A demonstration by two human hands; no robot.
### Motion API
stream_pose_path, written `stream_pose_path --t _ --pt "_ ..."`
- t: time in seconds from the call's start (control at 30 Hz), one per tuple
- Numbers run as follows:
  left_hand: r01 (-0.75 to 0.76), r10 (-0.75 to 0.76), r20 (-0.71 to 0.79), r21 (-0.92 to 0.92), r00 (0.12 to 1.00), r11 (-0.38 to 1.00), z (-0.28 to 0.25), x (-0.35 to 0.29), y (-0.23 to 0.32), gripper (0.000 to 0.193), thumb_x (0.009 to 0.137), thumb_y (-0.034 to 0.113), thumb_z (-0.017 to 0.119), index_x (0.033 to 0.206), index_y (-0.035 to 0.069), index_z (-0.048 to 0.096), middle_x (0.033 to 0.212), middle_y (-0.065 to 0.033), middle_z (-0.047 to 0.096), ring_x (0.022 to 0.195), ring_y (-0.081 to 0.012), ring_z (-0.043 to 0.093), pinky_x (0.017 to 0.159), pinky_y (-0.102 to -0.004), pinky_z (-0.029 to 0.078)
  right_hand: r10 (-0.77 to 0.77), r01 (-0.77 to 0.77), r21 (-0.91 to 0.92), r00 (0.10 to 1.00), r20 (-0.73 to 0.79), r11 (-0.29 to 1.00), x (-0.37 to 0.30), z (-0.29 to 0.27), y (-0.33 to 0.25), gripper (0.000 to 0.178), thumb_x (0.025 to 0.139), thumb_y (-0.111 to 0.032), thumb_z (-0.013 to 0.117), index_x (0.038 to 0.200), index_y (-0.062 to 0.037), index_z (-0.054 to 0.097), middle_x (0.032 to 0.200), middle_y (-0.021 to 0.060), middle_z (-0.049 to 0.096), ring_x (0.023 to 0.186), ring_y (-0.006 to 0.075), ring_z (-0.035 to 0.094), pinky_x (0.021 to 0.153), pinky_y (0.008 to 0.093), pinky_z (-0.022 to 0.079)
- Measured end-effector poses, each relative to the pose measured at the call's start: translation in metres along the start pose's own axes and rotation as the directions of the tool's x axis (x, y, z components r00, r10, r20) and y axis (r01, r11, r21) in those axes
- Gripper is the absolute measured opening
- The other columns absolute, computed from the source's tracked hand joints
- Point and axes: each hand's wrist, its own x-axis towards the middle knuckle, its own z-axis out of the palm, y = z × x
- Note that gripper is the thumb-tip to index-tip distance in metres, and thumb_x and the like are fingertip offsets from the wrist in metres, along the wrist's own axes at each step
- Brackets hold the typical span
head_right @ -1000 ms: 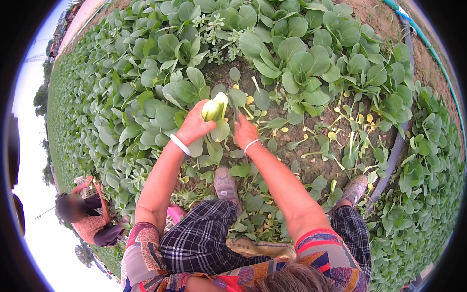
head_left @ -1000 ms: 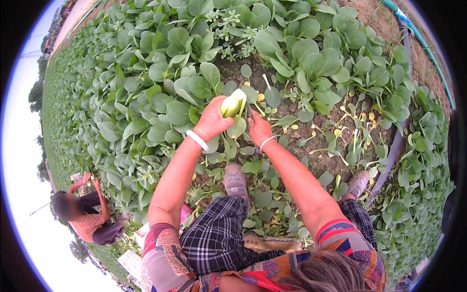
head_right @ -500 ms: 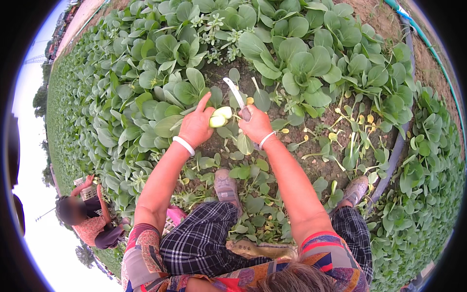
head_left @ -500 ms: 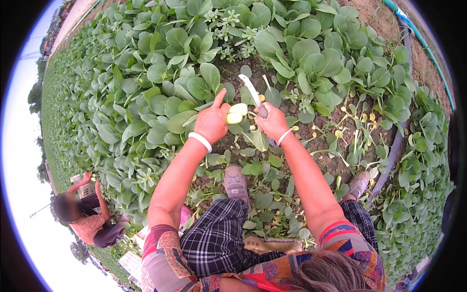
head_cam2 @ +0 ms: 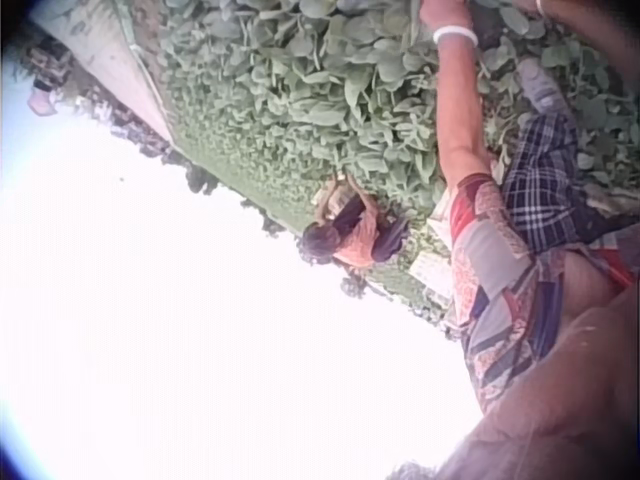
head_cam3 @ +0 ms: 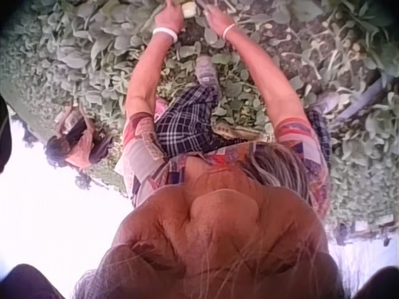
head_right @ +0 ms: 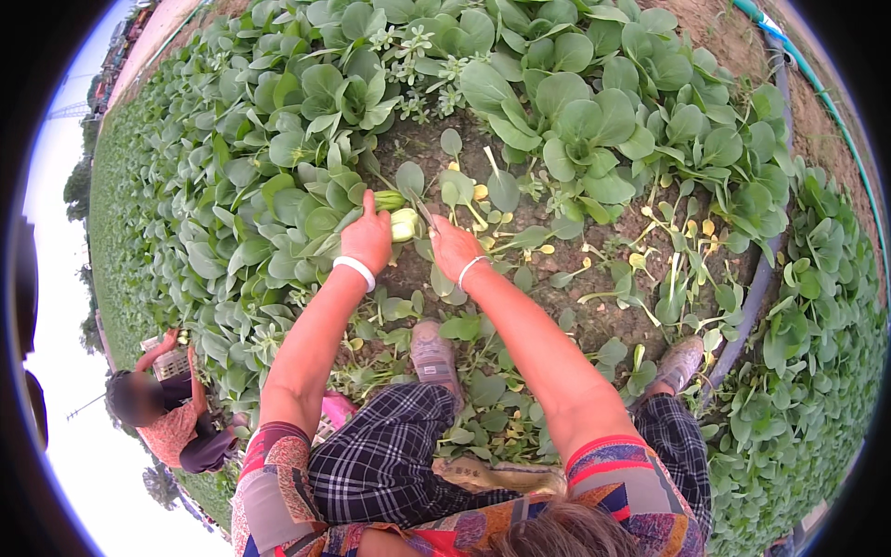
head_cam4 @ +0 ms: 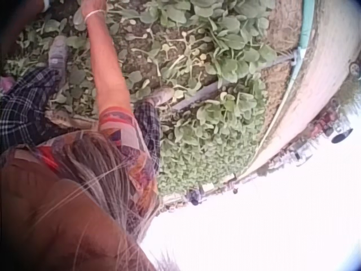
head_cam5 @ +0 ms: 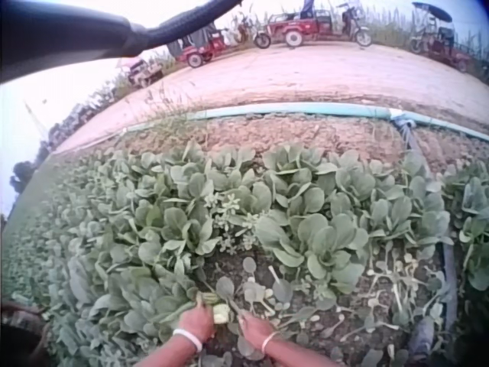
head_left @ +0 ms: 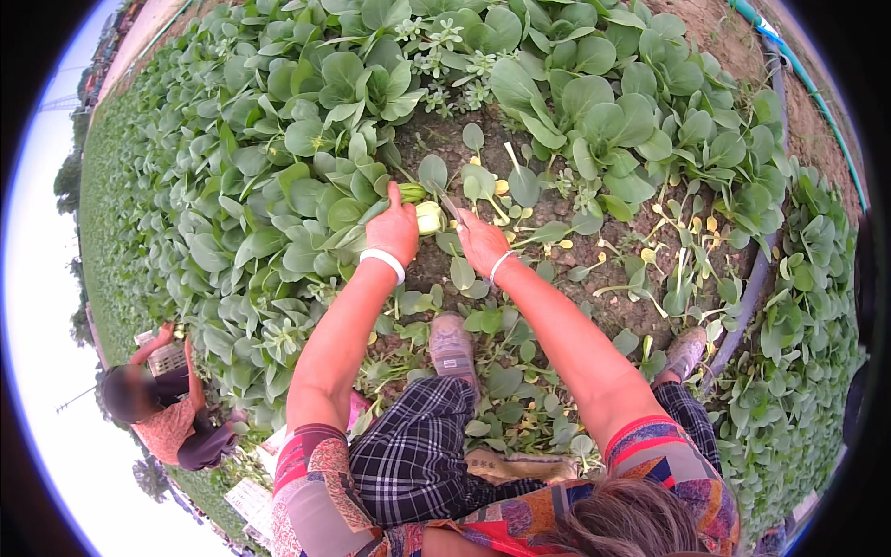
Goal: The person harvests leafy green vegetables by cutting them near the base with a knife and placing them into a white plastic basket. The person repeatedly selects, cuts, and collects the vegetables while squatting in the field.
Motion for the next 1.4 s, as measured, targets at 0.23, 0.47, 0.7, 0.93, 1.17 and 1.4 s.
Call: stream_pose_path --t 0.23,0.47,0.7,0.93,1.17,1.4 --pt "-0.038 0.049 -0.148 0.080 0.988 0.996 0.029 -0.015 -0.006 0.030 0.076 0.008 0.064 0.104 0.005 0.055 0.141 -0.0254 0.037 0.071 -0.0289 0.069 0.062 -0.0388 0.056 0.101 -0.097 -0.077 0.993 0.059 0.992 0.014 0.013 0.013 0.038 0.097 -0.027 0.047 0.132 -0.0136 0.050 0.097 0.0254 0.065 0.091 0.0441 0.062 0.082 0.0499 0.049" --pt "-0.029 0.038 -0.133 0.071 0.990 0.997 0.029 -0.020 -0.005 0.035 0.073 0.007 0.067 0.105 0.006 0.052 0.135 -0.0220 0.042 0.067 -0.0283 0.068 0.060 -0.0386 0.056 0.137 -0.131 -0.082 0.988 0.074 0.988 0.023 0.016 0.009 0.039 0.097 -0.030 0.047 0.132 -0.0147 0.050 0.104 0.0251 0.064 0.098 0.0440 0.060 0.087 0.0499 0.047" --pt "-0.025 0.033 -0.139 0.060 0.990 0.998 0.031 -0.024 -0.006 0.034 0.074 0.008 0.066 0.105 0.006 0.053 0.131 -0.0200 0.044 0.067 -0.0282 0.068 0.061 -0.0376 0.056 0.230 -0.225 -0.048 0.960 0.162 0.973 0.036 0.017 -0.005 0.036 0.097 -0.031 0.046 0.128 -0.0145 0.052 0.114 0.0234 0.062 0.106 0.0438 0.057 0.093 0.0486 0.045" --pt "-0.031 0.038 -0.142 0.049 0.989 0.998 0.028 -0.024 -0.003 0.032 0.073 0.007 0.066 0.103 0.006 0.053 0.123 -0.0181 0.047 0.069 -0.0293 0.068 0.060 -0.0398 0.055 0.223 -0.195 -0.153 0.956 0.190 0.969 0.040 0.012 0.003 0.035 0.096 -0.033 0.046 0.125 -0.0149 0.055 0.115 0.0218 0.062 0.107 0.0431 0.057 0.094 0.0488 0.045" --pt "-0.016 0.022 -0.173 0.039 0.985 0.999 0.035 -0.032 -0.006 0.031 0.072 0.006 0.065 0.101 0.006 0.053 0.113 -0.0168 0.049 0.066 -0.0295 0.067 0.057 -0.0405 0.055 0.272 -0.263 -0.071 0.922 0.276 0.962 0.035 0.011 -0.005 0.035 0.096 -0.032 0.045 0.122 -0.0117 0.057 0.114 0.0214 0.062 0.107 0.0421 0.058 0.093 0.0482 0.045" --pt "-0.001 0.007 -0.176 0.034 0.984 0.999 0.036 -0.034 -0.003 0.028 0.073 0.005 0.064 0.099 0.006 0.052 0.109 -0.0159 0.049 0.065 -0.0299 0.066 0.057 -0.0412 0.054 0.391 -0.450 0.039 0.812 0.434 0.892 0.040 0.018 -0.008 0.035 0.097 -0.033 0.045 0.122 -0.0113 0.057 0.109 0.0191 0.065 0.095 0.0385 0.064 0.086 0.0444 0.050"
